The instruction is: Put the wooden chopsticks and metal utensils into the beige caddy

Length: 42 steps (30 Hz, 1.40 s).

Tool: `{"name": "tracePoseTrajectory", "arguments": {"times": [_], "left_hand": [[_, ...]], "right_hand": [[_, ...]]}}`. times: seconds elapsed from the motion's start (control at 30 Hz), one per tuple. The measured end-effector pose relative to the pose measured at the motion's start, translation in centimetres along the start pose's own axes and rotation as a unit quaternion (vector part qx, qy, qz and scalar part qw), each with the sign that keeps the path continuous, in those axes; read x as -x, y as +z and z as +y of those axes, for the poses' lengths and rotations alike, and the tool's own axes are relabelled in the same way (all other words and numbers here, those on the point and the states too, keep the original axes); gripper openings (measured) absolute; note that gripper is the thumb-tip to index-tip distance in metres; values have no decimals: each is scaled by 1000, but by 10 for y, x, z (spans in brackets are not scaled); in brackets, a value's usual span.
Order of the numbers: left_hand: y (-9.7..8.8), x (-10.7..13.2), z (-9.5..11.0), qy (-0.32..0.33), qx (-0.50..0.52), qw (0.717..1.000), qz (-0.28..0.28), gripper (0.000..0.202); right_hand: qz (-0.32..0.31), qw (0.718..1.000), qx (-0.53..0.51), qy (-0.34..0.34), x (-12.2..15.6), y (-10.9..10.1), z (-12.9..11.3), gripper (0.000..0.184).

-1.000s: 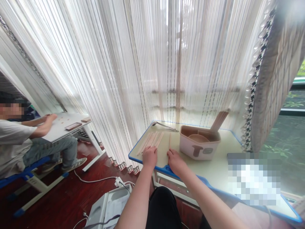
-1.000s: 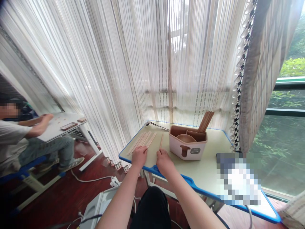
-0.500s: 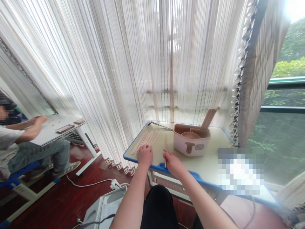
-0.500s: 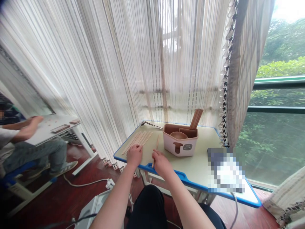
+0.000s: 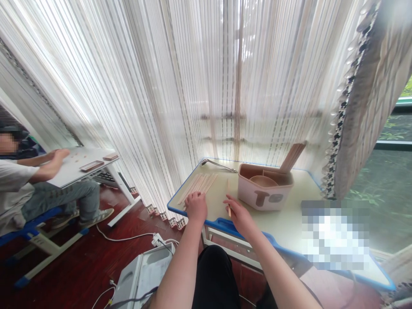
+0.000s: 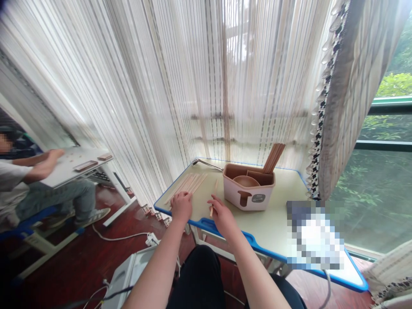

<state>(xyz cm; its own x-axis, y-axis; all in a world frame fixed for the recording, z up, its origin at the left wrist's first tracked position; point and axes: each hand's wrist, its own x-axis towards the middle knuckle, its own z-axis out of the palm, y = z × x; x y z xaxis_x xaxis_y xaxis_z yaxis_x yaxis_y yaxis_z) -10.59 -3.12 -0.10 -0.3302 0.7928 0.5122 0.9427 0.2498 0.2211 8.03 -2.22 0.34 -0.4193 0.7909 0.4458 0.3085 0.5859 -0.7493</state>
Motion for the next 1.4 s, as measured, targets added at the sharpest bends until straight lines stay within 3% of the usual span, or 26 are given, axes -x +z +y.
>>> {"name": "tracePoseTrajectory", "arguments": {"times": [0.1,0.57,0.73,0.87,1.0,1.2,1.3,1.4], "left_hand": [[-2,2,1,-4,5,1000,16,22],[-2,2,4,-16,-29,999,-13,24],[-8,3,8,-48,-26,998,3,24],[-17,4,10,-29,0,999,26,22],[-18,6,16,12,54,998,16,27],[-3,15,42,94,216,972,13,31],[-1,19,53,88,274,957,36,26],[-8,20,59,66,303,946,97,23]], "right_hand": [[9,1000,-15,3,0,-3,-1,29],[24,997,-66,20,0,-3,7,28],[23,998,-62,18,-1,-4,6,28],[56,998,-27,3,-1,-4,2,30],[93,995,17,-27,1,-8,-13,32],[69,990,68,-101,-3,-33,-51,26],[73,988,80,-113,-11,-45,-69,25],[66,988,74,-121,-20,-55,-86,23]]}}
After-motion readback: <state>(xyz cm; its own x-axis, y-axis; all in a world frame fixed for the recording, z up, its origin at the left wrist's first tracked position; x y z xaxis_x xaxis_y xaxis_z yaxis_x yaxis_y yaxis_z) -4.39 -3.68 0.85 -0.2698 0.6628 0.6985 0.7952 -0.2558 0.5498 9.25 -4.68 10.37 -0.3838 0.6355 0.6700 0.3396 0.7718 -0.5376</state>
